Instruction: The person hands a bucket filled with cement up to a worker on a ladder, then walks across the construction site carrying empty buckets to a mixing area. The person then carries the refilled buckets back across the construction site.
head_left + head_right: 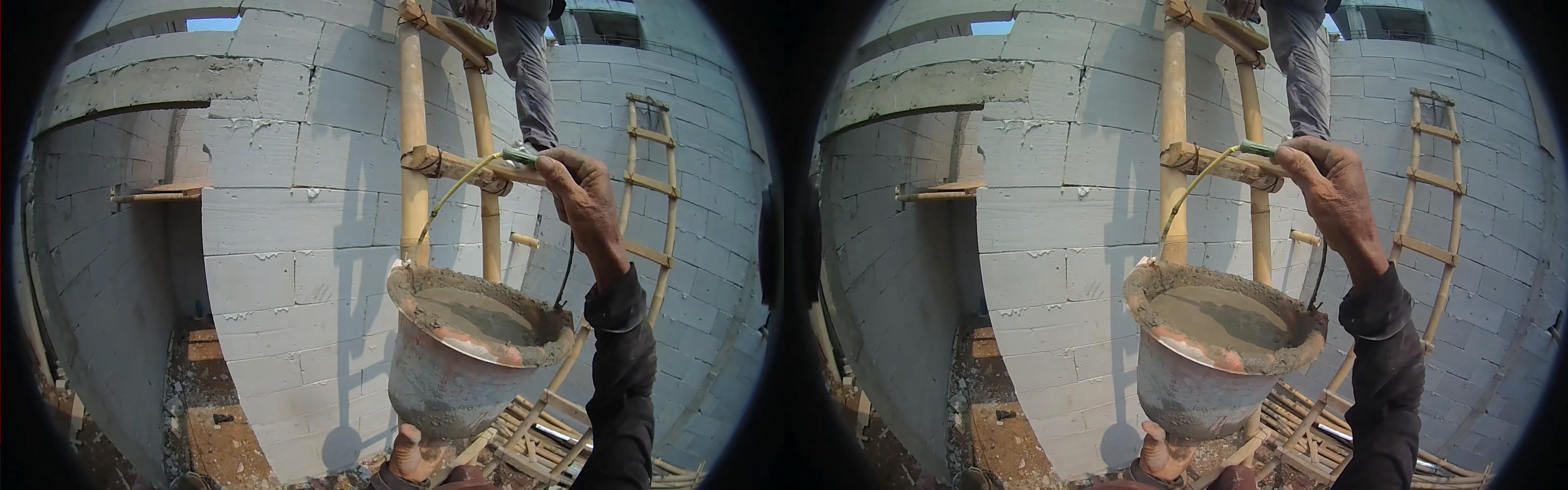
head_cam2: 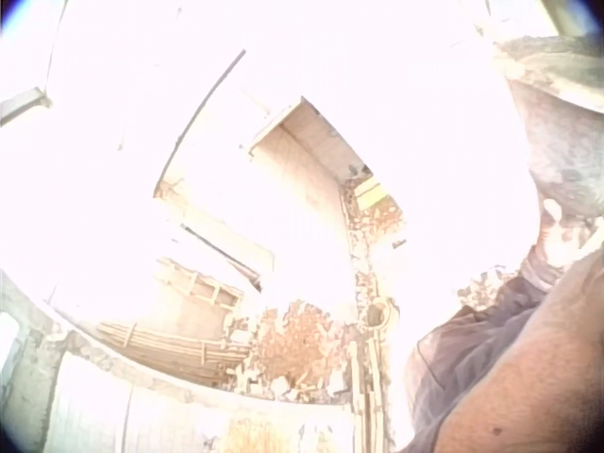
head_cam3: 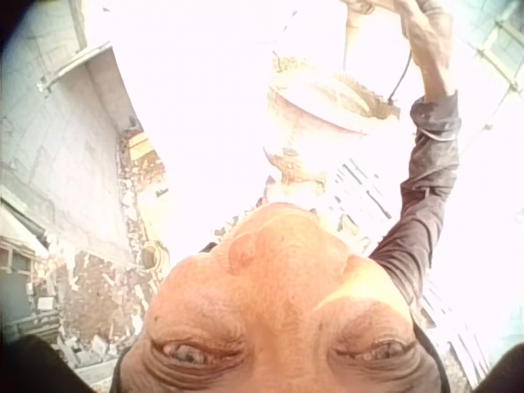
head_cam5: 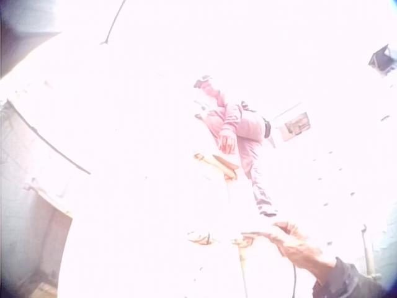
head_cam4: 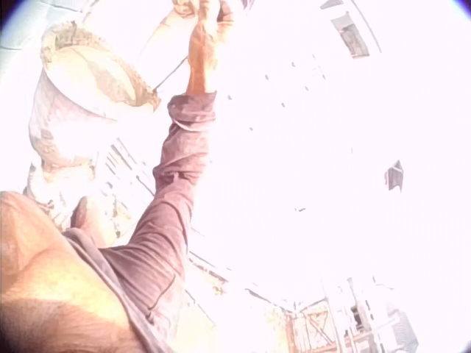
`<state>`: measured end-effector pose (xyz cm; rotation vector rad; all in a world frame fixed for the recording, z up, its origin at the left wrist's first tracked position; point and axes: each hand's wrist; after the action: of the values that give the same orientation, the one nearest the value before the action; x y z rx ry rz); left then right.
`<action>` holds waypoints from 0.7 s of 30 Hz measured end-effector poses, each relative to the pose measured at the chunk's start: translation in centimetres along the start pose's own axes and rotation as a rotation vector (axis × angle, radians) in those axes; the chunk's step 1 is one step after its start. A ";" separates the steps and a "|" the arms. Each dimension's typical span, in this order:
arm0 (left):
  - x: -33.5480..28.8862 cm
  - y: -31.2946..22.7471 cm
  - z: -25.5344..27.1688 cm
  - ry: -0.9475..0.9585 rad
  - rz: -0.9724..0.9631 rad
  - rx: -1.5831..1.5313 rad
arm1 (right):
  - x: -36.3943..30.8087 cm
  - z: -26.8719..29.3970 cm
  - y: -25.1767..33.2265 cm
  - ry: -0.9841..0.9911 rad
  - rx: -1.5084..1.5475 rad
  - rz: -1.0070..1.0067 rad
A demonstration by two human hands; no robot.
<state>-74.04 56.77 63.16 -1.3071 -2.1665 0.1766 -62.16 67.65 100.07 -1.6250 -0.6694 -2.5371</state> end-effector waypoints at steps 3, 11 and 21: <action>0.4 -0.1 -0.4 0.031 0.037 -0.007 | 1.8 -0.4 -0.9 -0.112 -0.085 0.160; 7.3 -3.5 -4.3 0.218 0.085 -0.061 | 9.3 3.3 1.5 -0.266 -0.172 0.199; 20.3 -9.0 -14.2 0.540 0.029 -0.171 | 27.4 8.4 1.4 -0.365 -0.510 0.283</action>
<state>-79.92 66.67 86.87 -1.2961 -1.7275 -0.3239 -66.78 74.66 127.49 -2.1769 0.2219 -2.3383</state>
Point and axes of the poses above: each hand's wrist, its own x-axis towards the middle knuckle, its own z-axis out of the back of the hand, y = z × x, and after that the axes turned 4 degrees about x, right-handed
